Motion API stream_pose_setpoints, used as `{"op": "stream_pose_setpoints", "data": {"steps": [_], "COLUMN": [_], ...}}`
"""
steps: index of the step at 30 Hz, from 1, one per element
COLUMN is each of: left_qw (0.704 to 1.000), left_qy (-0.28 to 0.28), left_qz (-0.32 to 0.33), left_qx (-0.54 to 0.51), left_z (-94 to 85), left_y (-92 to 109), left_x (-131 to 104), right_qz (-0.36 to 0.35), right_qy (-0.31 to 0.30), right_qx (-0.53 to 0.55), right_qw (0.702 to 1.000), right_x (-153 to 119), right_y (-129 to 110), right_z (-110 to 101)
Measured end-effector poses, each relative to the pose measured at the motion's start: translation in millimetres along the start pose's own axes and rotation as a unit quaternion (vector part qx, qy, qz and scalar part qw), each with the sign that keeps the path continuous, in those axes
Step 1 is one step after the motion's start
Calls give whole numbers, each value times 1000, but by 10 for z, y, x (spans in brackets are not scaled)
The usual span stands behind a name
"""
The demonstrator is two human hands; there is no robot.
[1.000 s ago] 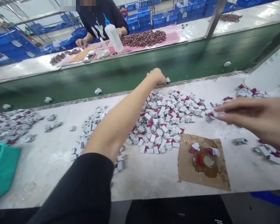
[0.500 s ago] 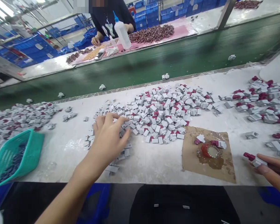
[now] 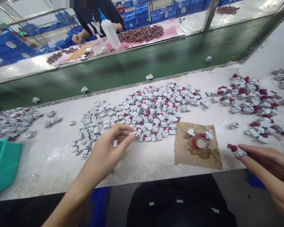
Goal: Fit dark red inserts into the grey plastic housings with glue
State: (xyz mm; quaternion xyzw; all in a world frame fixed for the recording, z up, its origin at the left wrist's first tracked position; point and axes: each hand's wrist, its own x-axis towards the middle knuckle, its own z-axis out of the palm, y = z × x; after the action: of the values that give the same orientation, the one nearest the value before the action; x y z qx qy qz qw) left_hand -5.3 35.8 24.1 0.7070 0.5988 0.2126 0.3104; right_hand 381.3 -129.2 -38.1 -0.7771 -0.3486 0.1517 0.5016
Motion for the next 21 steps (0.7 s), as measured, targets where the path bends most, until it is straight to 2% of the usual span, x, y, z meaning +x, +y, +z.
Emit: {"op": "stream_pose_setpoints", "data": {"steps": [2,4,7,10,15,21], "left_qw": [998,997,994,981,976,979], "left_qy": [-29,-32,0,18,-7,-11], "left_qz": [-1,18,105,190,207,202], "left_qx": [-61,-66,-14,23,70,36], "left_z": [139,315,581,759,770,701], "left_y": [51,68,23,-56,-101,-44], "left_x": [-123,-220,-326,-406,-465,-393], "right_qz": [-10,-34,-75,-102,-114,-118], "right_qy": [-9,-27,-93,-131,-145,-176], "right_qx": [-10,7,35,49,56,65], "right_qw": [1000,999,992,985,981,975], "right_x": [-30,-42,-51,-61,-59,-30], "right_y": [-111,-194,-284,-361,-438,-445], "right_z": [66,121,174,206,271,348]}}
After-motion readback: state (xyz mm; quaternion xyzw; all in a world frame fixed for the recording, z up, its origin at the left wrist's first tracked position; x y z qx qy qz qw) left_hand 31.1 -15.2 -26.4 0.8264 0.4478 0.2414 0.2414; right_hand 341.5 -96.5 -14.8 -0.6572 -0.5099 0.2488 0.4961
